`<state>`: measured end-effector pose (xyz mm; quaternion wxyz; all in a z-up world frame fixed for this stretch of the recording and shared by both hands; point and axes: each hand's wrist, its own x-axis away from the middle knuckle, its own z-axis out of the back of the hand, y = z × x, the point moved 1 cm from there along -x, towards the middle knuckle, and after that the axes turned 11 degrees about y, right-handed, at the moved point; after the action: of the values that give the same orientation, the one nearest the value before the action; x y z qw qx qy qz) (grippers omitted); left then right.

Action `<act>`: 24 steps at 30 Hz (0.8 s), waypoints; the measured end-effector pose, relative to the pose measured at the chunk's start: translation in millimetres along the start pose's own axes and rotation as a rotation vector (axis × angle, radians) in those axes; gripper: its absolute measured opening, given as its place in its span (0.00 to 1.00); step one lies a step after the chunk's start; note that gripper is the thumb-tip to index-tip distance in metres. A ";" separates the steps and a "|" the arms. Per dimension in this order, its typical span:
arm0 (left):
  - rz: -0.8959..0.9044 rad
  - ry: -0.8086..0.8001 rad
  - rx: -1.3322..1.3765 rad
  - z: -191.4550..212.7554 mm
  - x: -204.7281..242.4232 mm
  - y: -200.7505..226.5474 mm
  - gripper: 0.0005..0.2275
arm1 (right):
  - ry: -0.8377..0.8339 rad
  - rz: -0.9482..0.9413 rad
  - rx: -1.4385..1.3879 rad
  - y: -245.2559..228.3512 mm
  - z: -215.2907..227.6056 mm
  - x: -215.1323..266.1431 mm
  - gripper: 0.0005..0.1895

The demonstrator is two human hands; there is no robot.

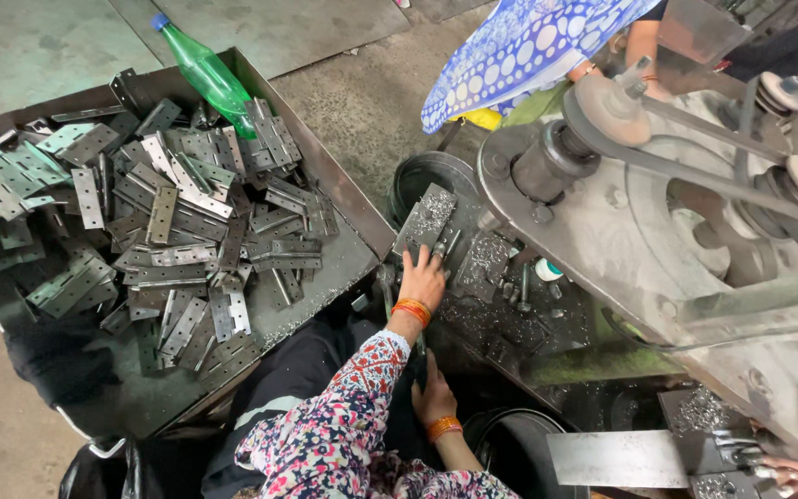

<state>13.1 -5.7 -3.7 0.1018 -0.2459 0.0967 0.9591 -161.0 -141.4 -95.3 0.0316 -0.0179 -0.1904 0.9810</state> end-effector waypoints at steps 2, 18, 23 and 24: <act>-0.002 0.079 0.004 1.2 11.4 -0.8 0.14 | -0.047 -0.036 0.006 -1.2 7.5 2.1 0.45; 0.028 0.069 0.073 -9.5 -16.1 -13.1 0.13 | 0.074 0.026 -0.134 12.8 -12.7 8.3 0.44; 0.016 0.151 0.072 1.6 2.8 -7.1 0.14 | 0.033 -0.021 -0.104 20.1 -8.6 8.9 0.43; 0.010 0.112 0.070 5.8 2.2 -9.8 0.14 | 0.001 -0.066 -0.082 13.8 -7.0 6.9 0.43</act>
<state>11.0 5.4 -1.1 0.1000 -0.2951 0.1369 0.9403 -168.3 -151.1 -107.2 0.0634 -0.0131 -0.2311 0.9708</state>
